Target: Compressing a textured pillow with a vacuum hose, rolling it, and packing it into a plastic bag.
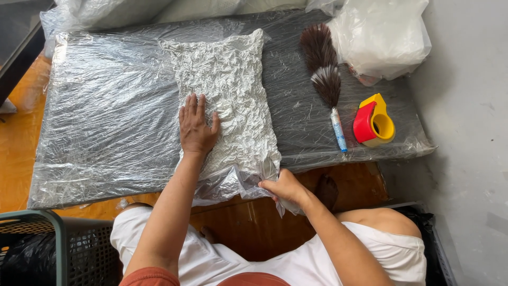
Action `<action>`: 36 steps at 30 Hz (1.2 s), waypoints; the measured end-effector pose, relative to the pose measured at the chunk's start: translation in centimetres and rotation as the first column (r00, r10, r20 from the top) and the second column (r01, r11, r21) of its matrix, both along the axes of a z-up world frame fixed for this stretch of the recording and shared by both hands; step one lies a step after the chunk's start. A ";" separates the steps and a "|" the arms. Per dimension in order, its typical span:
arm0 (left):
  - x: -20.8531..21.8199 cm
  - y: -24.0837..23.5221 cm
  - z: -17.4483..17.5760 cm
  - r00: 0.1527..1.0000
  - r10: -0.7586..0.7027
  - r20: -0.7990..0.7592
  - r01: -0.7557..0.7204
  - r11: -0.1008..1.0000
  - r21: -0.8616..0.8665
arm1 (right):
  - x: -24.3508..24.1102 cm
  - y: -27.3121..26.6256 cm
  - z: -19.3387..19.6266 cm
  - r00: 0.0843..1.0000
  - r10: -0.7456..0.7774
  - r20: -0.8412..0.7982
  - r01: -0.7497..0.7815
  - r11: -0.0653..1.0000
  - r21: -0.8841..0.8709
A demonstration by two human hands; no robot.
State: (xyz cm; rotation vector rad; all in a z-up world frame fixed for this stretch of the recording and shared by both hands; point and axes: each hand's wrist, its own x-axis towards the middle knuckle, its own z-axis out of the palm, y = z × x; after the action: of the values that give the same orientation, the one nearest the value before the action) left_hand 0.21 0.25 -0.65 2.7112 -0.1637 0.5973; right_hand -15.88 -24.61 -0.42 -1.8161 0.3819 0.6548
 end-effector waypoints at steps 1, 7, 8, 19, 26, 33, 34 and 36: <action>0.0 0.0 0.1 1.000 0.001 0.000 -0.001 1.000 -0.001 | 0.0 0.1 0.0 1.000 0.001 0.000 -0.001 1.000 -0.001; -0.1 0.0 0.2 1.000 -0.001 0.007 0.001 1.000 0.000 | 0.0 0.1 0.4 1.000 -0.016 0.004 0.016 1.000 0.004; -0.1 0.0 0.2 1.000 -0.003 0.003 0.003 1.000 -0.004 | -0.1 0.2 0.4 1.000 -0.017 0.006 0.017 1.000 0.006; -0.2 0.1 0.2 1.000 -0.007 -0.010 0.007 1.000 -0.012 | -0.1 0.0 -0.2 0.999 -0.031 0.013 0.030 0.999 0.025; -0.1 0.1 0.3 1.000 -0.008 -0.017 0.008 1.000 -0.022 | -0.1 0.2 0.1 0.999 -0.037 0.022 0.036 0.999 0.034; -0.1 0.1 0.2 1.000 -0.005 -0.016 0.005 1.000 -0.012 | 0.0 0.1 -0.3 0.999 -0.038 0.023 0.037 0.999 0.040; -0.1 0.1 0.2 1.000 -0.005 -0.016 0.004 1.000 -0.013 | 0.0 0.2 -0.3 0.999 -0.037 0.023 0.036 0.999 0.039; -0.1 0.1 0.2 1.000 -0.006 -0.012 0.005 1.000 -0.013 | 0.0 0.3 -0.3 0.999 -0.033 0.025 0.032 0.999 0.030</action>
State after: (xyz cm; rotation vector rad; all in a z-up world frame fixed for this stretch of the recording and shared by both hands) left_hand 0.10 0.33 -0.49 2.6999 -0.1635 0.5789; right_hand -15.92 -24.36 -0.72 -1.7848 0.3820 0.6115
